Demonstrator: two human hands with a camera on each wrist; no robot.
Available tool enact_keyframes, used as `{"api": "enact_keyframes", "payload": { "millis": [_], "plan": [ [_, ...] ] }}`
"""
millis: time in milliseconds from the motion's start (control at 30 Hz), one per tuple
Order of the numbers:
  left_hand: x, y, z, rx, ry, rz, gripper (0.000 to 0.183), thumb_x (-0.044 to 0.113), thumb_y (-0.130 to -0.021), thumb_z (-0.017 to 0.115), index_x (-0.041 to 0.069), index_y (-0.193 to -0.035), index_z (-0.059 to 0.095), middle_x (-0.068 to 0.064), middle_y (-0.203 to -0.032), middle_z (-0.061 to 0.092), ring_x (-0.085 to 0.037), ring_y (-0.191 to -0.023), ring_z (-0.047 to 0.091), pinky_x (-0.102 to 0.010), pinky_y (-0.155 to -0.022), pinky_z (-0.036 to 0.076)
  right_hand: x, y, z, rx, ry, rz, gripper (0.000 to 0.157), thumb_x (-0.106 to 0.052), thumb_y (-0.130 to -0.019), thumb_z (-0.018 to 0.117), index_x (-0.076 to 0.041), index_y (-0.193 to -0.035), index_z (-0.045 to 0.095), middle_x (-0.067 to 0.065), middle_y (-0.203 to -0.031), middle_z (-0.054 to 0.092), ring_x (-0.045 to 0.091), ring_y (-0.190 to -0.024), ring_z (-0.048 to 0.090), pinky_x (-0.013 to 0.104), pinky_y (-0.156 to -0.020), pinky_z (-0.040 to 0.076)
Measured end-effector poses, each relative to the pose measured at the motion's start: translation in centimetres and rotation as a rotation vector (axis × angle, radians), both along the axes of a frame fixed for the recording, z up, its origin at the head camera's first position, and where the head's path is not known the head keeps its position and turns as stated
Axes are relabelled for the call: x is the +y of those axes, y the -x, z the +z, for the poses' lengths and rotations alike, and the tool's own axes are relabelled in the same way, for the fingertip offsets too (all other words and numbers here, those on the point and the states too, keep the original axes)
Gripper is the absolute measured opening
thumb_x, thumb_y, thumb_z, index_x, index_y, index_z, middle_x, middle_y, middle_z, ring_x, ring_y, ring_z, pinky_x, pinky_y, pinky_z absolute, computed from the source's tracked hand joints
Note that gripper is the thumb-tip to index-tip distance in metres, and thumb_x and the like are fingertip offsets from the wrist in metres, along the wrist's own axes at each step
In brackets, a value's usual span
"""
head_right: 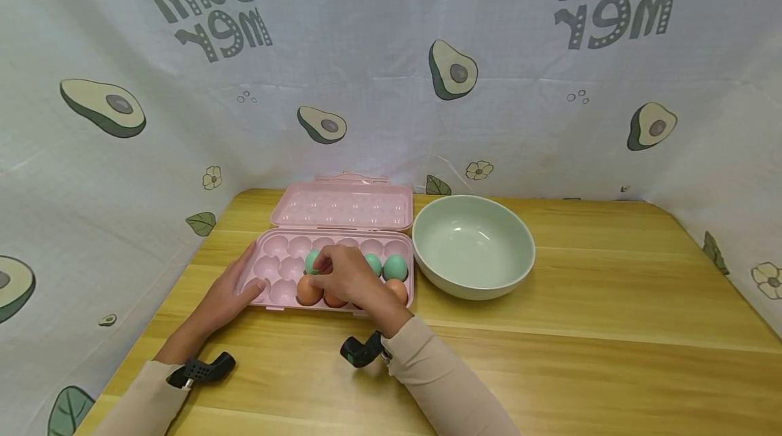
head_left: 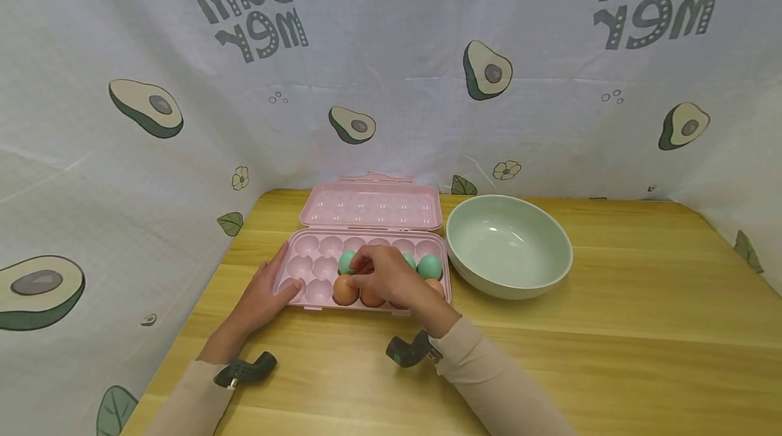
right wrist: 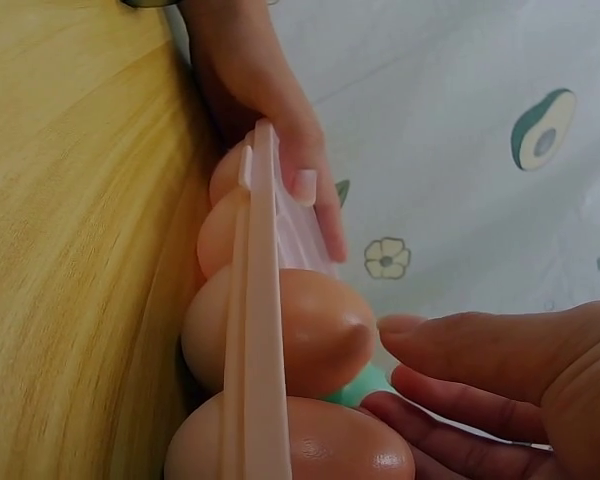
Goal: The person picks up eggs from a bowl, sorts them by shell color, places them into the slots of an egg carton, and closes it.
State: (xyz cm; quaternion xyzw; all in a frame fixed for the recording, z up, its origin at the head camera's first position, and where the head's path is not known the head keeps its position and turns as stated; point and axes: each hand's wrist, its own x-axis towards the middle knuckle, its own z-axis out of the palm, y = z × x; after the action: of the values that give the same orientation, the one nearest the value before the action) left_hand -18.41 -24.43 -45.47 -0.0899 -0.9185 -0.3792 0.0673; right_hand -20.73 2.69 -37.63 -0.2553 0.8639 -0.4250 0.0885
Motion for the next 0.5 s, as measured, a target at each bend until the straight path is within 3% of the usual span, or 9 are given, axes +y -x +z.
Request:
{"api": "enact_keyframes", "payload": {
  "millis": [200,333,500],
  "plan": [
    [-0.1,-0.1,0.1,-0.011,0.000,0.006,0.083,0.036,-0.089,0.063,0.011,-0.155,0.019,-0.021,-0.153,0.031,-0.046,-0.140,0.023,-0.060,-0.114,0.011,0.2,0.0,0.1,-0.019,0.023,-0.006,0.015,-0.014,-0.083,0.076,-0.006,-0.094,0.069,0.002,-0.092,0.068,0.013,-0.086,0.065,0.028,-0.079,0.054],
    [-0.1,-0.1,0.5,-0.024,0.012,0.016,0.081,0.038,-0.090,0.062,0.012,-0.155,0.020,-0.024,-0.151,0.033,-0.049,-0.137,0.026,-0.064,-0.111,0.019,0.6,0.3,0.4,-0.024,0.028,-0.004,0.015,-0.014,-0.084,0.075,-0.006,-0.095,0.069,0.000,-0.091,0.068,0.013,-0.087,0.065,0.027,-0.079,0.054],
    [-0.2,0.1,1.2,-0.040,0.013,0.021,0.076,0.039,-0.093,0.059,0.010,-0.154,0.025,-0.024,-0.150,0.035,-0.044,-0.136,0.032,-0.058,-0.111,0.026,1.3,0.6,0.8,-0.022,0.054,-0.021,0.015,-0.015,-0.085,0.075,-0.007,-0.096,0.069,-0.001,-0.090,0.067,0.012,-0.086,0.064,0.028,-0.080,0.054]
  ]
}}
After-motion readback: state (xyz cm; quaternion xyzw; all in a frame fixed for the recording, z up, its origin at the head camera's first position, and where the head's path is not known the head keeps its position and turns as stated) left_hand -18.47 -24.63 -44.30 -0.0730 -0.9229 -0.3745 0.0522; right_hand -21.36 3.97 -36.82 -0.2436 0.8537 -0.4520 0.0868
